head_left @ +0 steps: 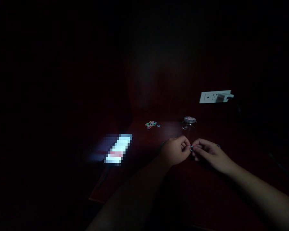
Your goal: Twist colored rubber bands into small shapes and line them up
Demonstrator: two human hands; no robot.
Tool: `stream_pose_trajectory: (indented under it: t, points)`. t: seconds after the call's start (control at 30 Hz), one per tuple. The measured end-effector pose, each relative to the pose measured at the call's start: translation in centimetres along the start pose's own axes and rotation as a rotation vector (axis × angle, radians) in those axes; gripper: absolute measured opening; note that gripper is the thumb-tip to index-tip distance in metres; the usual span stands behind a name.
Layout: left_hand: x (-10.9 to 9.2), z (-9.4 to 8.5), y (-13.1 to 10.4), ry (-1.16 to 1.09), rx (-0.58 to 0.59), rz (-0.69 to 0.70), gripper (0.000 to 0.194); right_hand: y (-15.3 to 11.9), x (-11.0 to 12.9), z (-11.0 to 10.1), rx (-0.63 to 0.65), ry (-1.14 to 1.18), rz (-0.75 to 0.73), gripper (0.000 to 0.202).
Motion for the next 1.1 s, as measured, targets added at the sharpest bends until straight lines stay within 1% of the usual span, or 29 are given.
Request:
stream_pose_trajectory:
  t: [0.1,0.27,0.47,0.63,0.77,0.87,1.1]
  points:
    - [-0.15,-0.25,0.03,0.036,0.004,0.022,0.008,0.09,-0.09,-0.03,-0.005,0.012,0.013,0.021]
    - [-0.18,-0.14,-0.02,0.018,0.002,0.048,0.008,0.18,-0.28,-0.12,0.003,0.037,0.007,0.021]
    - [-0.06,0.22,-0.06,0.008,0.010,-0.004,0.014,0.24,-0.29,-0.10,-0.008,0.057,0.004,0.020]
    - [0.12,0.18,0.08,0.011,-0.003,-0.026,0.012,0.05,0.05,0.02,0.025,0.054,-0.004,0.019]
    - [0.19,0.06,0.13,-0.033,0.000,-0.044,0.011,0.03,0.11,-0.03,0.041,0.079,-0.014,0.019]
    - [0.01,-0.21,0.20,-0.051,0.007,-0.049,0.011,0.20,0.01,-0.12,0.011,0.091,-0.022,0.020]
    - [-0.27,-0.68,0.38,0.010,0.023,-0.018,0.009,0.46,0.11,-0.28,-0.106,0.043,-0.107,0.022]
Point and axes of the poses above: each hand's wrist, its own y-axis towards the middle knuckle, its own z-axis out of the palm, x = y × z, the point moved 1 cm from there along y, towards the middle knuckle, and after that the axes turned 11 degrees about z, right-handed, at the moved point
